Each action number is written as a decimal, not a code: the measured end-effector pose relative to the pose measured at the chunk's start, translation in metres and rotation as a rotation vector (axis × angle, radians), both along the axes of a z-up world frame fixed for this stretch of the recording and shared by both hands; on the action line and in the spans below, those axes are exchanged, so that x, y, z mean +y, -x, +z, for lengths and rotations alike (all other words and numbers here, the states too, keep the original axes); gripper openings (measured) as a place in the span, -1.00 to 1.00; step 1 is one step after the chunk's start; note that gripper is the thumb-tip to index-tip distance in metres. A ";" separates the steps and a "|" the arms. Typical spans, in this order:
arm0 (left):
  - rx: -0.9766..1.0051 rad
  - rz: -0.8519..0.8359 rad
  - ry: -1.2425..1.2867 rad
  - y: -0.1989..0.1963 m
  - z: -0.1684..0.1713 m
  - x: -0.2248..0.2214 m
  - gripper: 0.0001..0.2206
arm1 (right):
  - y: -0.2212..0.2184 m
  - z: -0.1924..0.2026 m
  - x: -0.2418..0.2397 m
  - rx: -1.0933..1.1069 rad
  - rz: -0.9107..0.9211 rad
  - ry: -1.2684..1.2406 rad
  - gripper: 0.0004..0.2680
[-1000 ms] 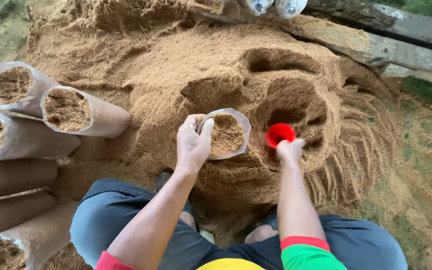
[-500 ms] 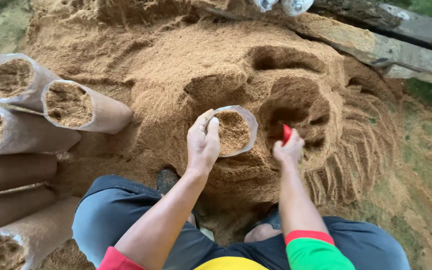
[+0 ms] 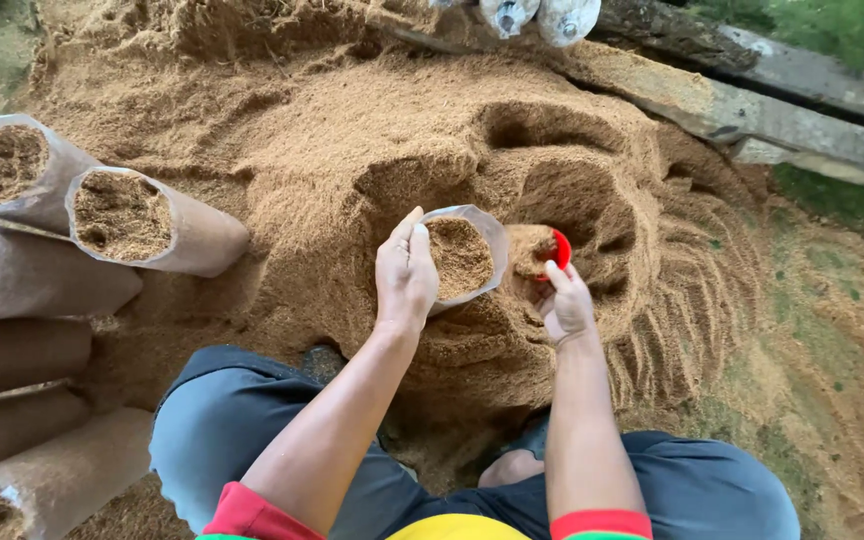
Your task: Filling plastic bags with fibrous substrate using a small scoop and tamping it down by hand
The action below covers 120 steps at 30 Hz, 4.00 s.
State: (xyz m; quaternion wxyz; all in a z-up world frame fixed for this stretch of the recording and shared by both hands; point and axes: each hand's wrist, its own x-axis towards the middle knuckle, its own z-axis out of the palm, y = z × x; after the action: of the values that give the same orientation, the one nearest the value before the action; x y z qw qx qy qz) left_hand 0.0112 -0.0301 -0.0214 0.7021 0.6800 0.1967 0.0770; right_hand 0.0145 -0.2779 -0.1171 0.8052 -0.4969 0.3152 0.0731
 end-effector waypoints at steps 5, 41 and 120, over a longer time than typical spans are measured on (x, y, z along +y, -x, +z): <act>0.017 -0.028 -0.020 -0.005 0.001 -0.004 -0.63 | 0.006 0.124 0.041 -0.197 0.084 0.136 -0.78; 0.008 0.035 0.006 0.014 -0.001 0.008 -0.68 | -0.008 -0.091 -0.033 0.445 0.421 1.328 -0.35; 0.152 0.012 0.009 0.012 -0.004 0.020 -0.66 | 0.018 0.165 0.139 -0.606 1.526 1.716 -0.07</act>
State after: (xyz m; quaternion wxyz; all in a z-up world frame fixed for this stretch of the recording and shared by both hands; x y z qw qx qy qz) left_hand -0.0011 -0.0097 -0.0255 0.6879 0.6794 0.2538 0.0283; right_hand -0.0031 -0.1388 0.0483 -0.0006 -0.9306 -0.3197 0.1783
